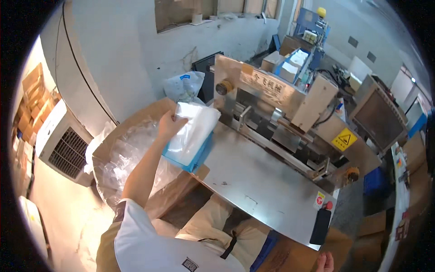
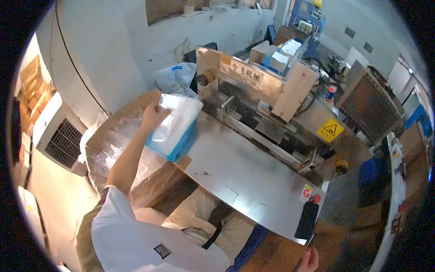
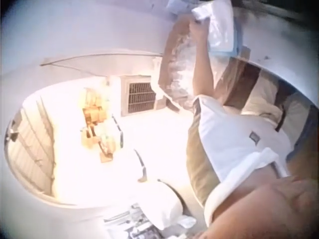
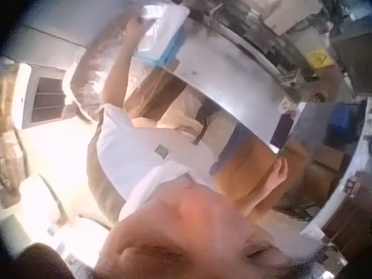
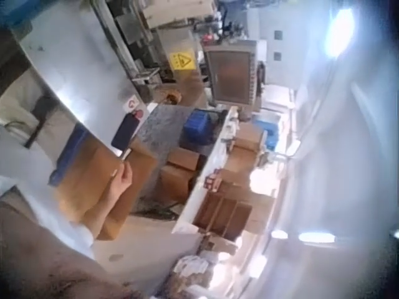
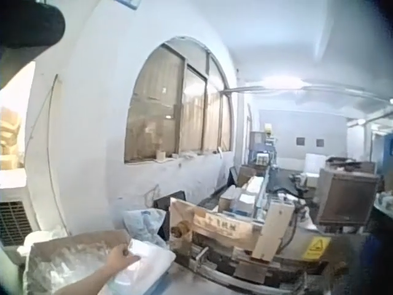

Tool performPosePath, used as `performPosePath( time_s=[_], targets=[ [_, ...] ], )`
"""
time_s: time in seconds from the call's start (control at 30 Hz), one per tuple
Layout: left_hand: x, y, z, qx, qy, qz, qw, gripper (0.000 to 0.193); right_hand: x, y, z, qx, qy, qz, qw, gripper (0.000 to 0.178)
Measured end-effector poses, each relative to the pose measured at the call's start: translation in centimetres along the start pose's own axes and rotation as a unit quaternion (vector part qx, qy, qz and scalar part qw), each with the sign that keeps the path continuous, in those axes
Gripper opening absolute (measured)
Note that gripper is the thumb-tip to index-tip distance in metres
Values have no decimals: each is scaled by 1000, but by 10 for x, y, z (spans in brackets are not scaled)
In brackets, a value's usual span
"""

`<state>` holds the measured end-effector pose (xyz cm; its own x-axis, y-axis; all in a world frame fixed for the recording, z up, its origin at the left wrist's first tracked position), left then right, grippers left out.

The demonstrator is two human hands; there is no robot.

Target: Placing white boxes into plastic bags, heat-sealing them, and putting them into a shipping carton.

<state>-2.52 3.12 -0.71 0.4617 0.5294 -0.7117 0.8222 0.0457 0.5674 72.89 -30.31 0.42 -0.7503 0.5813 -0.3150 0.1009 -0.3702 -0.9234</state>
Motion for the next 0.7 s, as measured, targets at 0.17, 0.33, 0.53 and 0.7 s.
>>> performPosePath(
  time_s=[0.17,0.33,0.53,0.7],
  targets=[
    [-29,16,2,43,60,83,994,31,45,-45,9,-80,-14,107,991,43],
    [-66,53,7,136,154,197,959,24,104,-67,-3,-131,-129,64,981,39],
    [-39,202,84,289,-110,253,917,16,200,-149,31,-320,-131,89,934,52],
    [-12,286,173,259,-310,430,808,14,257,-212,75,-439,-123,78,887,45]
  ],
)
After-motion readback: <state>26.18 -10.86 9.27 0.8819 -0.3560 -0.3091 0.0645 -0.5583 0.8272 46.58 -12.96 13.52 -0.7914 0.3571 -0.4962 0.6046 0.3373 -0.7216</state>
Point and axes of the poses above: each hand's wrist, its own z-axis away from the middle knuckle, its own x-axis out of the palm, y = z × x, the point moved 8 cm from there along -z, towards the middle knuckle, and after that the axes turned 13 degrees about x, right-handed, at the moved point
